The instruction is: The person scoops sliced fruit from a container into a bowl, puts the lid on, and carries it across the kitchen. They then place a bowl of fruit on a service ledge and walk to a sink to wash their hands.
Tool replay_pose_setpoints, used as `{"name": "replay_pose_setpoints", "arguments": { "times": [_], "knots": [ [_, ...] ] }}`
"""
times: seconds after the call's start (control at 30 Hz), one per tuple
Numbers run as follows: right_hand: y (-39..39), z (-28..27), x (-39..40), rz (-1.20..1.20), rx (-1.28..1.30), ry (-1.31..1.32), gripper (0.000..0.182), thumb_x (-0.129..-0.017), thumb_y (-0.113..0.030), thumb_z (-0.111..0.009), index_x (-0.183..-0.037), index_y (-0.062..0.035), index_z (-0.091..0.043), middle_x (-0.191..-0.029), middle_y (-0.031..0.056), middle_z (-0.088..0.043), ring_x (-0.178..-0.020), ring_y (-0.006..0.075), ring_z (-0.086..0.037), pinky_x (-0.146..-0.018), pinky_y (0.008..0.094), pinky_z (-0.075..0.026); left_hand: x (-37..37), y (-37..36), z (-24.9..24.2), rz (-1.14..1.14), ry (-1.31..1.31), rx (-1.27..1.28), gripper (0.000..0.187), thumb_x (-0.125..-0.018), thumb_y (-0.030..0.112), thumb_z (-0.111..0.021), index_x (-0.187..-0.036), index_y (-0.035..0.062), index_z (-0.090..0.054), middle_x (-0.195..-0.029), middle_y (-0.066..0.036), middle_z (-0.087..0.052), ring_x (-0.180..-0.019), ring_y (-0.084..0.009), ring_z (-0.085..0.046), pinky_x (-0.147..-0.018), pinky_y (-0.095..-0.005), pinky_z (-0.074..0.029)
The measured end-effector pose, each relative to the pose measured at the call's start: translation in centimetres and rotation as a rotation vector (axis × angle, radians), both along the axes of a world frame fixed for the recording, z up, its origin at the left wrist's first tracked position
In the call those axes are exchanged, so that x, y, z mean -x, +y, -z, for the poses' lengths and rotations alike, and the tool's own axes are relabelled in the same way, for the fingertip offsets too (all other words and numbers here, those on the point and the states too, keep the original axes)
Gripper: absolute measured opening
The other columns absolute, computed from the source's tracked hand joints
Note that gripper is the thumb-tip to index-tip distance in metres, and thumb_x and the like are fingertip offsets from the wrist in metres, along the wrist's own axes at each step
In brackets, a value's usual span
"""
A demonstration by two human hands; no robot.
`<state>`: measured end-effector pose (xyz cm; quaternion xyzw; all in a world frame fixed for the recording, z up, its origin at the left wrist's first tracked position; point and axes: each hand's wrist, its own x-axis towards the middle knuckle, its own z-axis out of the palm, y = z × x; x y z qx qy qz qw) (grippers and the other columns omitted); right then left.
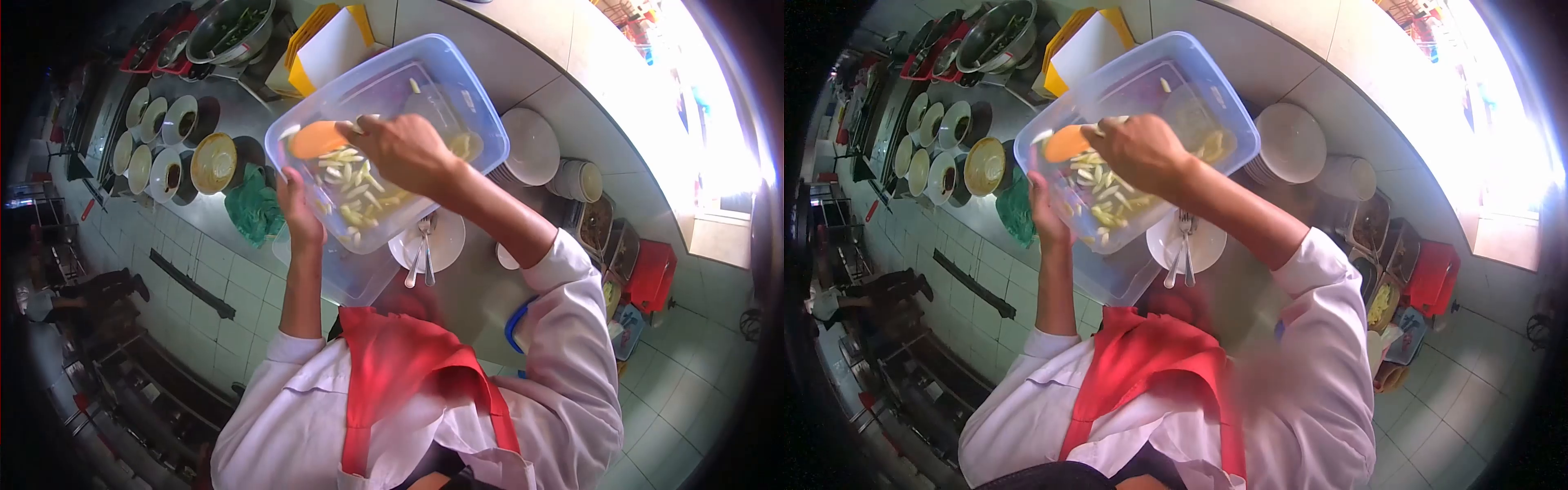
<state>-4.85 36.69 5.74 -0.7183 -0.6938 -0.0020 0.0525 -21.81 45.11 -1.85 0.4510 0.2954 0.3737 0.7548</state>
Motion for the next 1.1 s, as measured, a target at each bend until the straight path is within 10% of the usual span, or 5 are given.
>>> {"name": "replay_pose_setpoints", "arguments": {
  "times": [0.6, 0.67, 0.9, 0.97, 1.1],
  "knots": [
    [-4.9, -4.5, 1.7, -0.046, 0.27, 0.113, 0.041, -0.083, -0.012, -0.054, -0.124, -0.0086, -0.056, -0.092, 0.0131, -0.063, -0.07, 0.0297, -0.066, -0.057, 0.0411, -0.051, 0.3, 0.0, -0.1, -0.022, 0.019, 0.159, 0.071, -0.092, 0.059, -0.049, -0.136, 0.0043, -0.038, -0.103, -0.011, -0.054, -0.09, -0.0192, -0.057, -0.075, -0.0348, -0.052],
    [-5.0, -5.2, 0.1, 0.116, 0.21, 0.084, 0.046, -0.08, -0.009, -0.055, -0.126, -0.0094, -0.056, -0.093, 0.0135, -0.063, -0.069, 0.0308, -0.065, -0.058, 0.043, -0.051, 0.6, 0.5, 0.5, 0.093, 0.022, 0.154, 0.071, -0.093, 0.061, -0.04, -0.15, 0.022, -0.023, -0.107, -0.011, -0.05, -0.086, -0.0252, -0.058, -0.075, -0.0386, -0.052],
    [-5.6, -2.7, 0.3, 0.081, 0.175, 0.174, 0.056, -0.075, -0.004, -0.053, -0.13, -0.0146, -0.055, -0.095, 0.0124, -0.065, -0.073, 0.0318, -0.066, -0.062, 0.0423, -0.052, -0.3, 0.2, -0.1, 0.075, -0.033, 0.179, 0.072, -0.093, 0.062, -0.041, -0.15, 0.0227, -0.022, -0.108, -0.013, -0.048, -0.082, -0.0274, -0.059, -0.073, -0.0396, -0.053],
    [-6.2, -4.2, 0.2, 0.095, 0.219, 0.179, 0.055, -0.075, -0.004, -0.052, -0.129, -0.0148, -0.056, -0.095, 0.012, -0.065, -0.074, 0.0318, -0.066, -0.062, 0.0419, -0.052, -0.2, 0.2, -0.5, 0.054, -0.041, 0.21, 0.07, -0.09, 0.058, -0.052, -0.135, 0.0056, -0.039, -0.104, -0.012, -0.052, -0.083, -0.0226, -0.06, -0.073, -0.0359, -0.053],
    [-7.2, -4.5, -2.3, 0.232, 0.153, 0.041, 0.052, -0.077, -0.003, -0.052, -0.128, -0.0128, -0.057, -0.087, 0.0092, -0.063, -0.072, 0.0296, -0.064, -0.061, 0.04, -0.05, -0.7, 0.4, 0.5, 0.028, -0.051, 0.163, 0.071, -0.09, 0.058, -0.052, -0.133, 0.0032, -0.039, -0.105, -0.012, -0.052, -0.081, -0.0211, -0.06, -0.073, -0.0354, -0.053]
  ]
}}
